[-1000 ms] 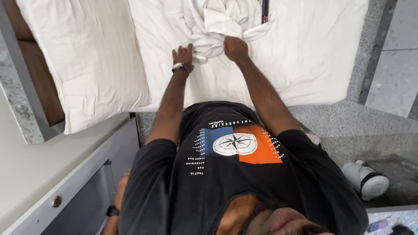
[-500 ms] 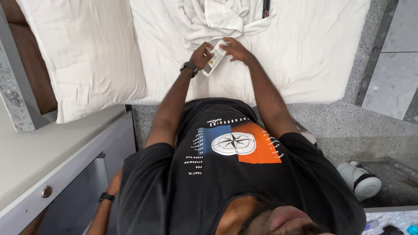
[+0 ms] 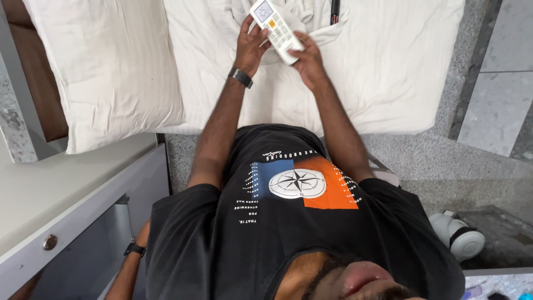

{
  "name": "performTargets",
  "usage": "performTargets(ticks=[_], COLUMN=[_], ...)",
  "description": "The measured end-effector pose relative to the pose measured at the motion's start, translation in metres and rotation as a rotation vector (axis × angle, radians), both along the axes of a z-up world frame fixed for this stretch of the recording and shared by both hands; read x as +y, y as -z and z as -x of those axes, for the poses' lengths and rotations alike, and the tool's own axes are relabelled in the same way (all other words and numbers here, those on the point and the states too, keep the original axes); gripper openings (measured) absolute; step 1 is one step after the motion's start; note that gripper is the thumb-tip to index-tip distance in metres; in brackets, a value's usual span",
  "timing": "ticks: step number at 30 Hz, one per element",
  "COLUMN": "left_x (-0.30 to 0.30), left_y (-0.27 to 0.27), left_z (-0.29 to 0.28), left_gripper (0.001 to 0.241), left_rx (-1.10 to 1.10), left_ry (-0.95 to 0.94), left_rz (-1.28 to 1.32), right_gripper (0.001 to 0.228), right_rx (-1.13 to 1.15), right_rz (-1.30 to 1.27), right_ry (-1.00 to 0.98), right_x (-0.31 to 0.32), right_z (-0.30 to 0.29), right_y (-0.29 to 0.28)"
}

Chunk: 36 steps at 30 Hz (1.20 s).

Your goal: The person folds a white towel on a bed, then places a pillow into a pillowcase and fluffs it. The person then folds a white sheet on the bed. The task is performed by hand on a bed with white linens.

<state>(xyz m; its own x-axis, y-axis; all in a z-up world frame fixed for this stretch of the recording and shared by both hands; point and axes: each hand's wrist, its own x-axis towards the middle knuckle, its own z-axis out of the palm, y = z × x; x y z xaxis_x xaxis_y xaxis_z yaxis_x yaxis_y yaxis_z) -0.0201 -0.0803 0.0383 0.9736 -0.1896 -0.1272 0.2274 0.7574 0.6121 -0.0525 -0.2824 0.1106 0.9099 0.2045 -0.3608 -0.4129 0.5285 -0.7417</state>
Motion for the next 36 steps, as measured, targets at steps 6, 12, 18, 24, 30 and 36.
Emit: performTargets(ticks=[6,12,18,24,30,36], left_x=[-0.014,-0.016,-0.070,-0.109,-0.118,-0.108], left_y=[-0.032,0.005,0.101,0.090,0.127,0.059], left_z=[-0.004,0.013,0.056,0.064,-0.003,-0.017], left_gripper=[0.055,0.057,0.057,0.031,0.071,0.088], left_rx=[-0.083,-0.083,0.174,-0.390,-0.770,-0.387], left_ry=[0.062,0.153,0.496,0.475,0.411,0.430], left_rz=[-0.206,-0.397,-0.657,-1.454,-2.206,-2.302], right_gripper=[0.052,0.054,0.059,0.049,0.050,0.049], right_rx=[-0.067,-0.080,-0.047,0.224,0.256,-0.075], right_rz=[0.319,0.339,0.533,0.688,0.809,1.516], right_ry=[-0.307,-0.174,0.075,0.273,0.376,0.361], right_x=[0.019,0.008,-0.050,-0.158,-0.308,-0.370], right_z=[0.016,0.019,0.046,0.092,0.084,0.060], right_y=[-0.029,-0.008,0.090,0.150,0.208,0.193])
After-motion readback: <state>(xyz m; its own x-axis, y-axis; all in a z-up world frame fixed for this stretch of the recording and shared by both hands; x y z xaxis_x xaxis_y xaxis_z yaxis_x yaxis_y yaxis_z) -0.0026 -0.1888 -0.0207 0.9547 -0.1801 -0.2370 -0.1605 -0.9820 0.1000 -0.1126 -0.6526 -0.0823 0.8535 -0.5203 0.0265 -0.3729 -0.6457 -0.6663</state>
